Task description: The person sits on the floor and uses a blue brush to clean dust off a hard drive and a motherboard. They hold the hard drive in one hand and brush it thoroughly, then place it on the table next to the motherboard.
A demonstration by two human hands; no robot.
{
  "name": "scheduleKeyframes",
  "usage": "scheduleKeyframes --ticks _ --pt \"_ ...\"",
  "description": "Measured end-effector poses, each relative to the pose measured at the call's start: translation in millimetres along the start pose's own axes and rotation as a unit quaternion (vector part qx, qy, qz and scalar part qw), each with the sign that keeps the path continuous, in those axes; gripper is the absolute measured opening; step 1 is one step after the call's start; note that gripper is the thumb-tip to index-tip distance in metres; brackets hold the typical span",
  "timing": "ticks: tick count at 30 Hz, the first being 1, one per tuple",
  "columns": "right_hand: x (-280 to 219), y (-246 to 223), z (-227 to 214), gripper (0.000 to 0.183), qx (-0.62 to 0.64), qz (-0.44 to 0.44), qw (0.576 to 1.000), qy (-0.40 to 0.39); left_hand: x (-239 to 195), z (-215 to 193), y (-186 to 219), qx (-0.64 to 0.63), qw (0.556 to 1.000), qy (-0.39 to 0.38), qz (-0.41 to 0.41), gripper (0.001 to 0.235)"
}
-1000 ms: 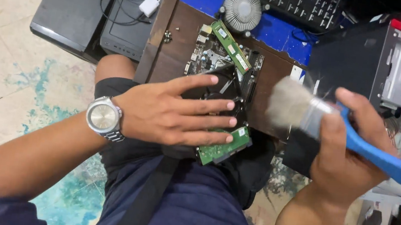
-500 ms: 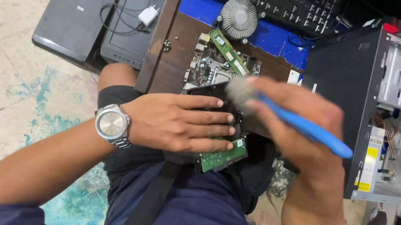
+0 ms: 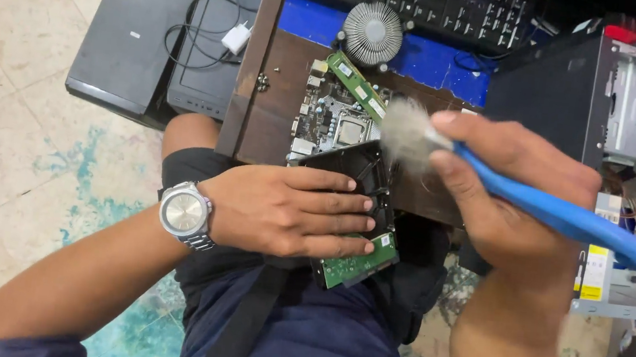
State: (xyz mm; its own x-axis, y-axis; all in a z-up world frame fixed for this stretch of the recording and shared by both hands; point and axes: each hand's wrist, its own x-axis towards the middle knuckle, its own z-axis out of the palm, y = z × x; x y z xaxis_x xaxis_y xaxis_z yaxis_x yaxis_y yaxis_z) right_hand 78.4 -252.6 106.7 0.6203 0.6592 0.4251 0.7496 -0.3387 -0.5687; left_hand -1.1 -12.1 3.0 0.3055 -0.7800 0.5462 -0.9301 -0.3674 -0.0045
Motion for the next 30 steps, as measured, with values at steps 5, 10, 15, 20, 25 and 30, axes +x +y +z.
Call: scheduleKeyframes --ticks 5,10,15,20,25,30 --pt "1 4 22 0.025 0.042 -0.06 0.994 -0.086 9 -3 0 0.002 1.0 0.009 0.018 0.034" --pt "-24 29 1 0.02 0.064 -0.078 0.993 0.068 17 -6 2 -0.013 0.999 0.017 0.023 0.033" --pt "-12 0 -2 0.038 -0.062 -0.096 0.982 -0.148 20 -7 3 -0.008 0.999 0.021 0.023 0.03" --pt "-27 13 -4 0.026 0.043 -0.097 0.992 -0.06 17 0 5 -0.013 0.999 -0.011 0.04 0.034" --pt "-16 2 -12 0.032 -0.019 -0.026 0.988 -0.148 22 -2 8 -0.024 0.997 -0.009 0.068 0.032" --pt "-21 27 20 0.027 0.25 -0.109 0.961 -0.04 24 1 3 -0.018 0.995 -0.032 0.096 0.035"
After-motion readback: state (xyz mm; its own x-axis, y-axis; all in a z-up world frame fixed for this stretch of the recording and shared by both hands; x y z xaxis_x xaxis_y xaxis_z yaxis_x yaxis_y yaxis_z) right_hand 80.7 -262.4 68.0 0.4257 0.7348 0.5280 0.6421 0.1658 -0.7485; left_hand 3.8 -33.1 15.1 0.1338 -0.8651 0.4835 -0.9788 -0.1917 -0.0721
